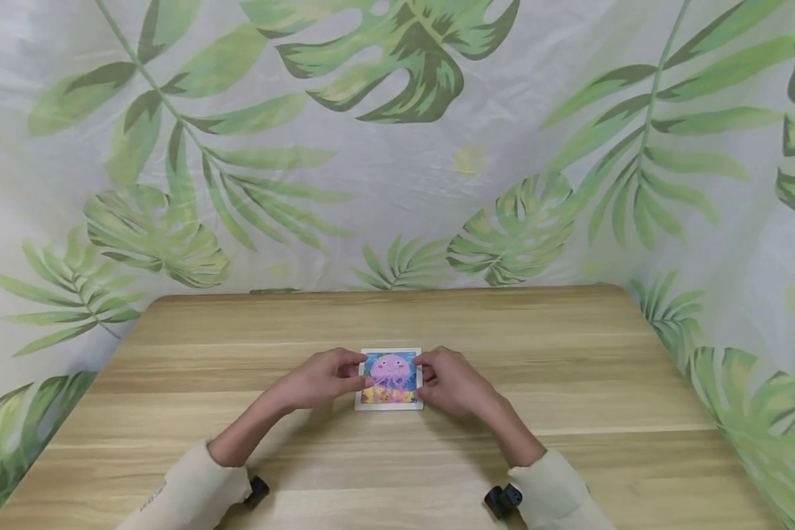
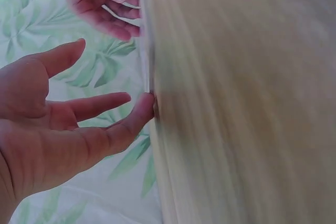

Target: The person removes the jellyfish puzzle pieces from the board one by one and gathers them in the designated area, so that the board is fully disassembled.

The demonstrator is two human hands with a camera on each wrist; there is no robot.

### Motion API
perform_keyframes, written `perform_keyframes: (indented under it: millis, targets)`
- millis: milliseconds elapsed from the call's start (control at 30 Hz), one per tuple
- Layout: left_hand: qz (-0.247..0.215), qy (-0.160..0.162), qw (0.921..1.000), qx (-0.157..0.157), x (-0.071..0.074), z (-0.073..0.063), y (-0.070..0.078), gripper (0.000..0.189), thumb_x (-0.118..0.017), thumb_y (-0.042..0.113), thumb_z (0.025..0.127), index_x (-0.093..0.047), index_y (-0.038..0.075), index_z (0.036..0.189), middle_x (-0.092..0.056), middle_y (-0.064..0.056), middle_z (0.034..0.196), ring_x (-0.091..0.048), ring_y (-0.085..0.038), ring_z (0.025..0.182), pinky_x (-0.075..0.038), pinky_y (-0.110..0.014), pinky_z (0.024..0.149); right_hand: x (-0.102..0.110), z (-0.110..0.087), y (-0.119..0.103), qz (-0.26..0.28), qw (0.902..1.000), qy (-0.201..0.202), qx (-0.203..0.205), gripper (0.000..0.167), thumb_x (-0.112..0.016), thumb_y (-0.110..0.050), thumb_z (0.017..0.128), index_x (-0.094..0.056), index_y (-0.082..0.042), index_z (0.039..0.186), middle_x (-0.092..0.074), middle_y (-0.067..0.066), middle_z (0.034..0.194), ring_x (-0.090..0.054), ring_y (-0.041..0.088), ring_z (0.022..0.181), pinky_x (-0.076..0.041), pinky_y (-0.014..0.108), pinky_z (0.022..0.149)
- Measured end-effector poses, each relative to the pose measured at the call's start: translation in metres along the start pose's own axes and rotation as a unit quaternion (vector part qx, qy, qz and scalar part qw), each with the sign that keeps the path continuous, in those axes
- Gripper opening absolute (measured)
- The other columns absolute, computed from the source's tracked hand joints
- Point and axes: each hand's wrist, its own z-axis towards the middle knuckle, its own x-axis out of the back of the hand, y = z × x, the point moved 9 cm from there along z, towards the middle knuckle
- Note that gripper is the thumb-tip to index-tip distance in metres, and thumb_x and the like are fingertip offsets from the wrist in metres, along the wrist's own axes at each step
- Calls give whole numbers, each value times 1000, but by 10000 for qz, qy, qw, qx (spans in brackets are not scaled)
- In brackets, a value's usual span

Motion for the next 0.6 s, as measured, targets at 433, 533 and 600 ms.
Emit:
perform_keyframes:
  millis: [433,533,600]
  targets:
    - [-252,-149,9994,207,0,-2,-9,59,-71,28,104,-58,-11,146,-54,3,76,-42,-10,59,-33,-23,53,2,2,0,-38,10000,-16,63,46,-82,-4,92,-68,5,135,-72,11,112,-70,19,102,-63,38,89]
    - [-139,-239,9996,23,1,-4,-6,57,-70,27,105,-59,-11,146,-50,3,71,-39,-10,58,-31,-24,53,5,2,1,-89,9999,47,50,46,-83,-7,92,-69,4,135,-73,11,112,-70,17,101,-63,38,88]
    - [72,-275,9995,-102,3,-7,-4,57,-69,28,105,-58,-11,146,-55,0,75,-45,-12,62,-40,-28,56,7,3,1,-138,9998,98,76,47,-83,-8,93,-69,4,135,-72,11,112,-69,16,99,-62,37,87]
